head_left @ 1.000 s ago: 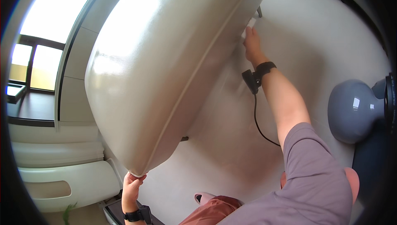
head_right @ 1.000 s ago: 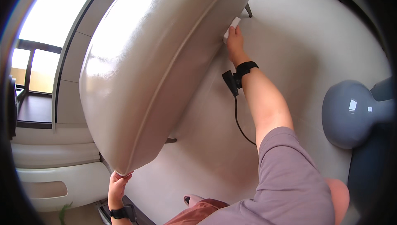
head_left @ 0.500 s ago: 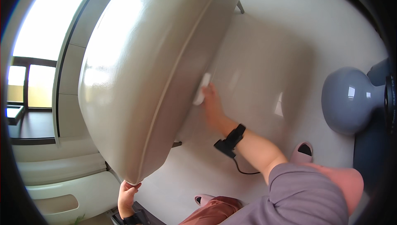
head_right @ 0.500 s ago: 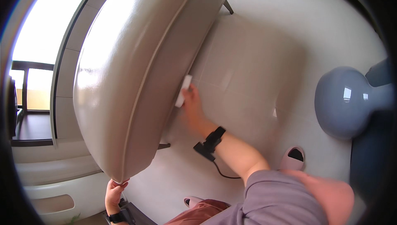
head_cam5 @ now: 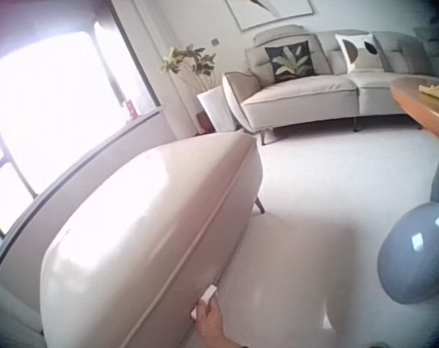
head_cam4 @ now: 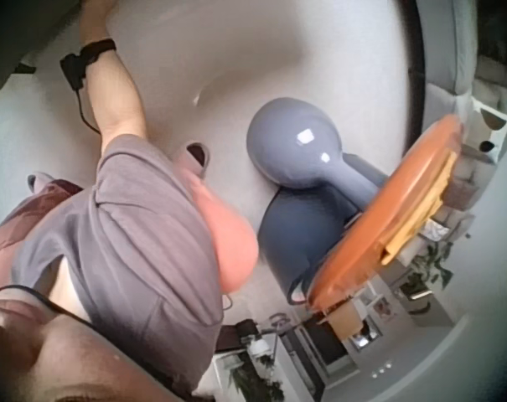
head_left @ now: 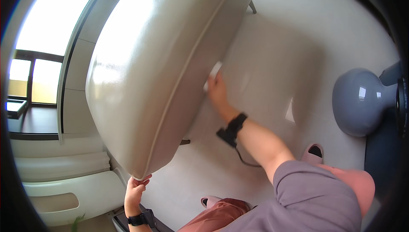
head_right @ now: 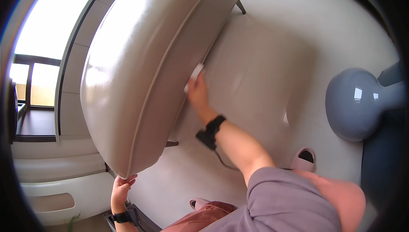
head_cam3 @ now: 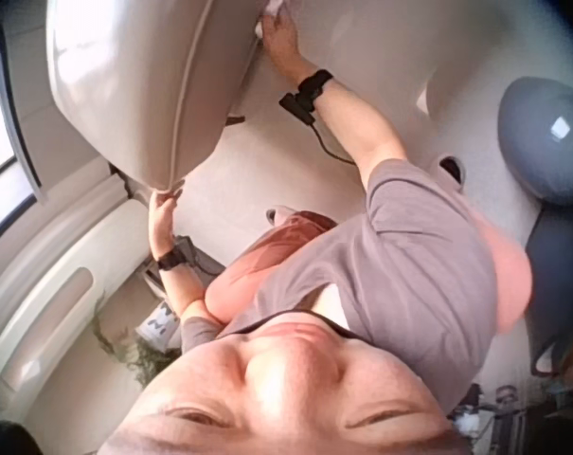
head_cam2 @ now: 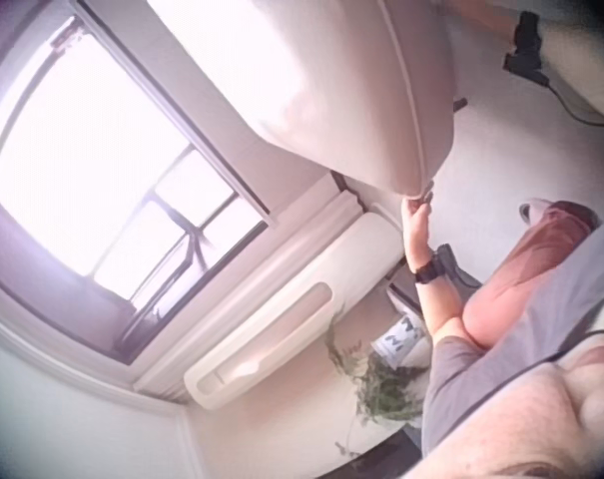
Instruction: The person cleans the surface and sides of a piece of furniture with a white cloth, moving the item to reach the lower edges.
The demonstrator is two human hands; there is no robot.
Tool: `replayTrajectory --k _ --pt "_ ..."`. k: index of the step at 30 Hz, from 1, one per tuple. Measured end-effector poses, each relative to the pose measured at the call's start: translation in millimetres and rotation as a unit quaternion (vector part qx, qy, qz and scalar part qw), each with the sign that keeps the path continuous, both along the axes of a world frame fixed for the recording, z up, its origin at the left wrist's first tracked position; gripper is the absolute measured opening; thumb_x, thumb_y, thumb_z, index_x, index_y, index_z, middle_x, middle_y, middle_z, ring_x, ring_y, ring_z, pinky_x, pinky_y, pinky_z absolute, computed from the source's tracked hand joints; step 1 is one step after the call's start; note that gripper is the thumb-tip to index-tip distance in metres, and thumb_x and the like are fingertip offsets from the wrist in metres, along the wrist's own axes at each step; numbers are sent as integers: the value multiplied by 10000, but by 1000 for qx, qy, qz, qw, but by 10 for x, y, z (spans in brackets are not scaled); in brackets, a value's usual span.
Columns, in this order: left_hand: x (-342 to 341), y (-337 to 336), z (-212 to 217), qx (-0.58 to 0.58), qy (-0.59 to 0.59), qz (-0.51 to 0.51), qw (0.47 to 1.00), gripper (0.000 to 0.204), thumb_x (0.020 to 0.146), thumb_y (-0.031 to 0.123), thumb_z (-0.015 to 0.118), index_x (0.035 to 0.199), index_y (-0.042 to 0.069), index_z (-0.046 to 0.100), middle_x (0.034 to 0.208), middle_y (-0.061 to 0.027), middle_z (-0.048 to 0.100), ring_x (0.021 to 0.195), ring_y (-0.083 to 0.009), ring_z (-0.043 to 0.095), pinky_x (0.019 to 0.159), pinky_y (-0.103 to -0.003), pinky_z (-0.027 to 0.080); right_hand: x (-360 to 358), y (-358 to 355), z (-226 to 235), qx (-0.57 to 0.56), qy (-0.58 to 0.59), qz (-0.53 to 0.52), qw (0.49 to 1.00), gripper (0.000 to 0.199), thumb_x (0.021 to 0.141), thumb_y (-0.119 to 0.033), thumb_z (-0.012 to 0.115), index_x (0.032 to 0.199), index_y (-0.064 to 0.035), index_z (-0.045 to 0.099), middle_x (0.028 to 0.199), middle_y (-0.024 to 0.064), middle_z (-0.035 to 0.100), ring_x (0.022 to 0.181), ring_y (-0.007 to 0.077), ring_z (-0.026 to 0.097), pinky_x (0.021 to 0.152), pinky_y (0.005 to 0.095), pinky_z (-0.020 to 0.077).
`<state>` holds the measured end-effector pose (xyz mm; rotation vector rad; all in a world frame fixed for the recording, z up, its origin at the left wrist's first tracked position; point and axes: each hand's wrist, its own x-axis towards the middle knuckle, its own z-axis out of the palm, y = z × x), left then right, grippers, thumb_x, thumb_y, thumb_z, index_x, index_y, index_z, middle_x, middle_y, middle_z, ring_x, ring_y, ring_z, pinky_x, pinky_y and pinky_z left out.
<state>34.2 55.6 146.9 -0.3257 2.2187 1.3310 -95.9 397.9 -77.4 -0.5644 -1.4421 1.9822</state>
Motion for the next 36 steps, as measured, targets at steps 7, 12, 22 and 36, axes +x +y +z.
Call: replayTrajectory --k 7,12,22,36 --pt "-83 -73 79 -58 -47 -49 996 565 587 -107 354 1139 -33 448 1075 -105 572 1073 -220 531 895 -285 401 1047 -1065 272 -108 -72 173 976 503 916 -203 391 1326 34 220 1292 190 354 1184 288 355 1000 355 260" --pt "-45 -71 4 -28 -35 -8 999 519 609 -109 349 1112 -38 456 1052 -99 579 1055 -211 542 861 -277 418 347 209 207 -52 57 -19 997 504 923 -195 365 1339 24 186 1317 177 340 1210 252 332 1013 335 250" --pt "-68 20 36 -28 -17 -6 999 499 617 -113 364 1102 -40 457 1035 -109 589 1036 -212 552 863 -283 424 -644 1173 421 221 -28 -179 958 430 870 -157 415 1215 85 330 1082 279 477 972 405 481 848 424 385" --pt "-125 0 164 -86 -74 -51 992 440 625 -113 384 1045 -45 500 993 -104 597 981 -166 544 793 -245 411 959 -397 115 312 27 28 949 551 804 -119 532 1296 6 320 1089 207 443 963 331 435 816 386 371"
